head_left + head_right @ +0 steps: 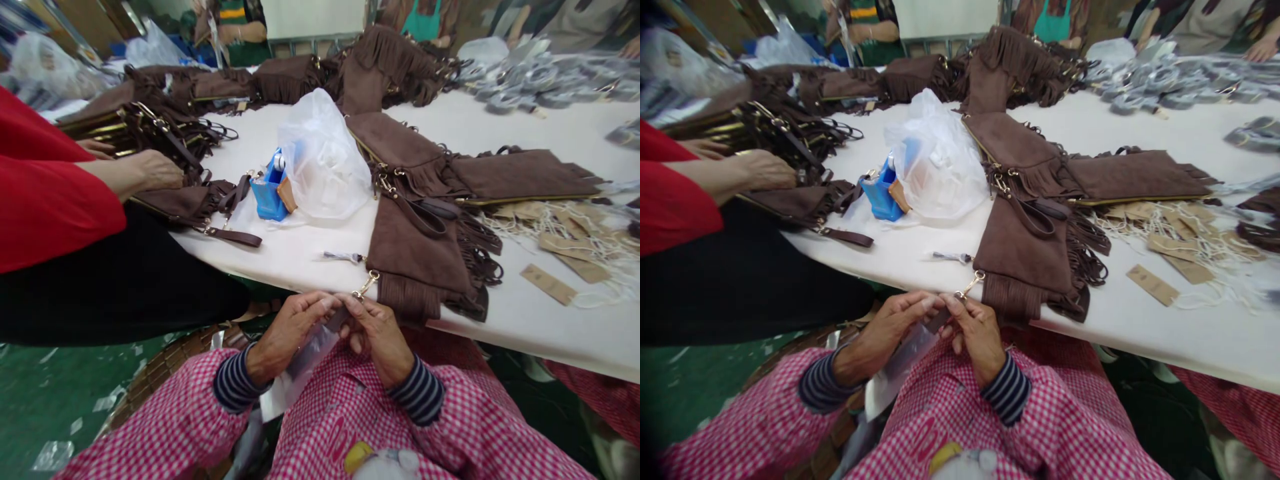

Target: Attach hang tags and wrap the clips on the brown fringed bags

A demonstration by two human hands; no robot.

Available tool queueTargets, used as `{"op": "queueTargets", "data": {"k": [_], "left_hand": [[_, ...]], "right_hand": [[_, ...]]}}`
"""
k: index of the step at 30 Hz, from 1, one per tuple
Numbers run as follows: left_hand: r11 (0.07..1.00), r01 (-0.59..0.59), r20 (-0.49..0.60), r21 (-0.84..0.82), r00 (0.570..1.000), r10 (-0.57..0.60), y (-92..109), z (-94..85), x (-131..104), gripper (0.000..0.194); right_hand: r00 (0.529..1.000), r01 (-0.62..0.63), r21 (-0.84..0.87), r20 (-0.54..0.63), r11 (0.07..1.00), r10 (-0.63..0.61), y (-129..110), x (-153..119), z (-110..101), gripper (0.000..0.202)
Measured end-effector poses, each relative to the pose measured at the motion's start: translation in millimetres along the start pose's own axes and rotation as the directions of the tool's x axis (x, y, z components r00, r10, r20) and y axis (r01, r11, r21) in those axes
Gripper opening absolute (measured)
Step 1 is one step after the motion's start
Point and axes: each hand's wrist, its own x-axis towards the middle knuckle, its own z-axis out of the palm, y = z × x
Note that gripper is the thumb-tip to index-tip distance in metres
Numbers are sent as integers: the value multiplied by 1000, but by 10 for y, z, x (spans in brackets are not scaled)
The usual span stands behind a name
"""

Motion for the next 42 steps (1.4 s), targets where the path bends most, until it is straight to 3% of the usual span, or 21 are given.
{"op": "queueTargets", "data": {"k": [1,5,12,17,19,21,25,28,30,34,38,40,42], "left_hand": [[998,14,-23,-55,1000,-15,1,2,-53,22],[995,-36,-24,-91,999,34,25,24,-210,41],[976,-150,-141,157,975,172,-48,162,-126,49],[899,-72,-216,431,959,180,-26,74,-118,42],[872,-46,-132,487,983,125,8,-48,-166,27],[875,-2,-3,485,1000,4,15,-188,-240,27],[930,129,151,345,970,-191,-64,-377,-394,37],[958,170,178,231,961,-214,-99,-389,-448,37],[960,177,179,216,960,-217,-70,-370,-449,36],[953,174,224,248,947,-231,67,-338,-405,34],[942,230,213,242,935,-283,181,-300,-337,35],[936,271,197,224,928,-316,209,-282,-305,35],[928,296,188,225,922,-339,229,-268,-275,35]], "right_hand": [[1000,0,-15,-6,1000,0,7,1,0,48],[1000,-25,-37,1,999,25,18,1,-19,52],[997,-69,64,41,996,66,13,-56,14,55],[999,-42,163,6,986,41,18,-81,60,51],[999,-29,180,-10,983,31,2,-79,65,50],[999,-21,184,-23,983,25,-13,-77,68,50],[998,-56,183,8,982,55,-35,-92,65,51],[990,-136,145,40,980,132,-98,-113,-2,54],[990,-138,125,-1,982,140,-176,-116,-80,57],[993,-4,87,-117,996,14,-319,-69,-191,51],[994,28,12,-109,1000,-26,-352,-20,-185,40],[992,75,-115,-91,991,-86,-375,-30,-192,35],[965,216,-380,-58,899,-257,-444,-52,-232,29]]}}
